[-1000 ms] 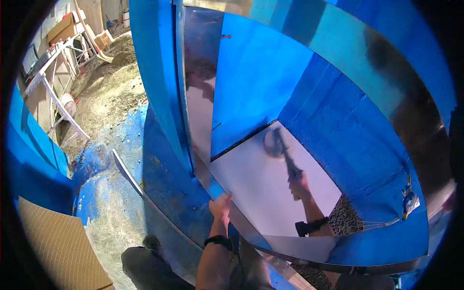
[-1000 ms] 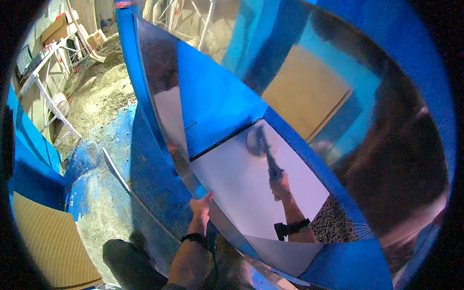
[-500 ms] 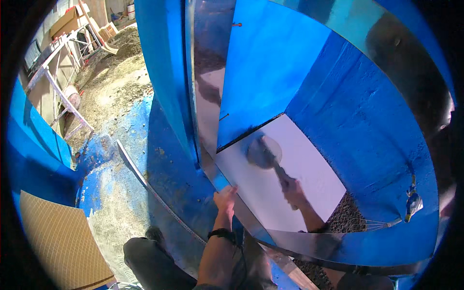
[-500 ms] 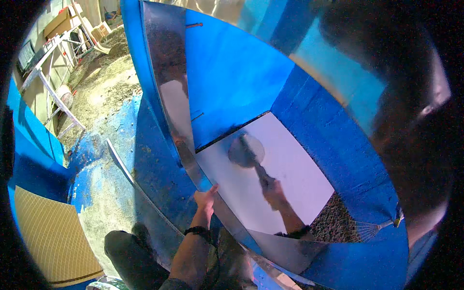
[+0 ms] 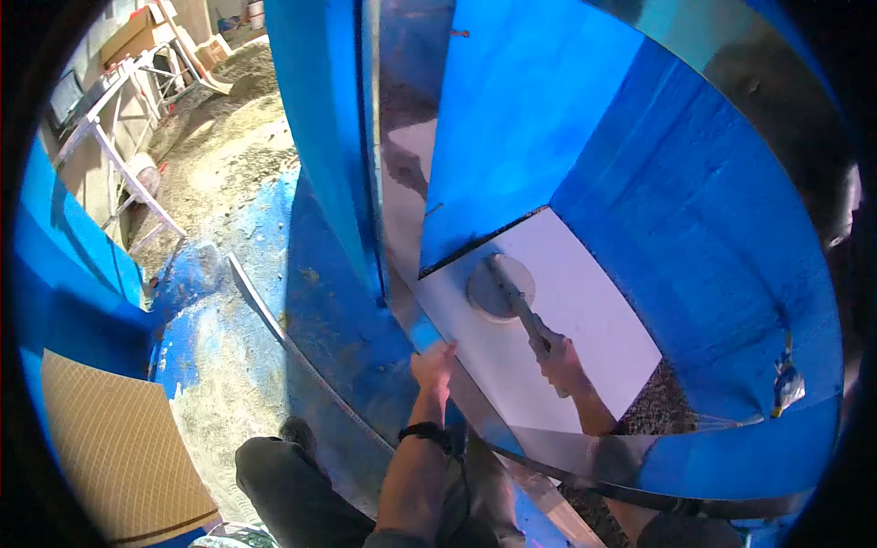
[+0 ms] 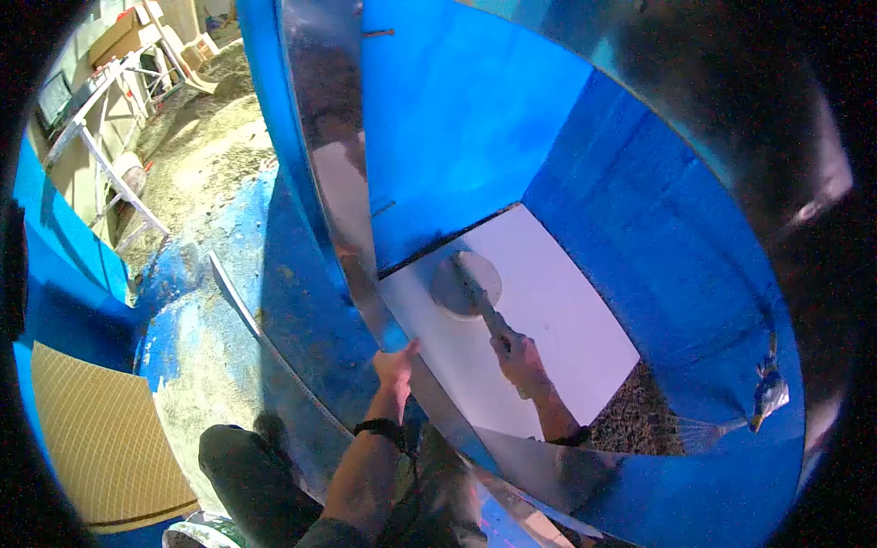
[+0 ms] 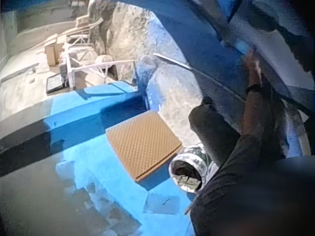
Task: The recorder applies mortar to a large ceramic tile using a trowel, then lifts the tile and presses it onto a wall, securing it and measuring alignment.
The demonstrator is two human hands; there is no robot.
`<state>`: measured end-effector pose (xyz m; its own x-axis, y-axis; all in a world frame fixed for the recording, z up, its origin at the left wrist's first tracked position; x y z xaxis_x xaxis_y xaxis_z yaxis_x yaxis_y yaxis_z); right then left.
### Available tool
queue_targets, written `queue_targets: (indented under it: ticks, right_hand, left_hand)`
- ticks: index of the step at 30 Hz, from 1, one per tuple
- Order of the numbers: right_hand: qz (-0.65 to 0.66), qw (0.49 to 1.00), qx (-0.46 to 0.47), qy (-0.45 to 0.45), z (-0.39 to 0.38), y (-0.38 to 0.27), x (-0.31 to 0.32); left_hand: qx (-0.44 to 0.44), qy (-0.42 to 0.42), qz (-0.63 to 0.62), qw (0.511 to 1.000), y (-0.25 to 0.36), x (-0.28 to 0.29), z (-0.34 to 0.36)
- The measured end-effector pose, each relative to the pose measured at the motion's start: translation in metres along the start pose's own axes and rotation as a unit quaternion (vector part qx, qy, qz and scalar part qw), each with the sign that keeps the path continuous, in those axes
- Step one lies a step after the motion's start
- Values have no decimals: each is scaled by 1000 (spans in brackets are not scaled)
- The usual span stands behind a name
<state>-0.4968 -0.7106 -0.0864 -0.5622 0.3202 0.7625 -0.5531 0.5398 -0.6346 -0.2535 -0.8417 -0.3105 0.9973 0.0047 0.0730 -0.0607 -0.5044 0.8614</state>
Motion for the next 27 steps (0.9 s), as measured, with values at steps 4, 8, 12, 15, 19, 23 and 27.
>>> queue_targets:
  ticks: [4, 8, 12, 15, 19, 23, 27]
  right_hand:
    - [177, 972, -104, -114, -18, -29, 5]
    - [191, 981, -9, 7, -41, -24, 34]
    - [27, 999, -35, -1, -30, 22, 1]
    - [68, 995, -47, -55, -17, 17, -12]
    - [154, 979, -95, -94, -31, -13, 17]
    - [142, 987, -68, 23, -26, 8, 33]
    - [-47, 997, -20, 54, -6, 92, 5]
  left_hand:
    - [-23, -48, -22, 998, -2, 11, -5]
    - [-60, -63, 76, 993, 19, 10, -9]
    - [-26, -122, -10, 992, 1, -21, -1]
    - [-42, -79, -78, 993, -16, 0, 16]
    - [0, -38, -64, 997, -33, 11, 28]
    - [3, -59, -62, 996, -26, 3, 18]
    - [6, -76, -23, 997, -12, -29, 3]
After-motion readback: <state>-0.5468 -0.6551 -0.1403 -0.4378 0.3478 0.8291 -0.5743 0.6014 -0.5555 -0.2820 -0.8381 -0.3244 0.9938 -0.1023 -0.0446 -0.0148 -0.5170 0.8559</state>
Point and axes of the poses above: each hand's wrist, its own z-axis towards the middle knuckle, its own x-axis out of the back of the hand, y = z × x, the point moved 10 cm from there along z, towards the middle knuckle, and after that the axes turned 7 degrees about -x, right-handed, at the moved point
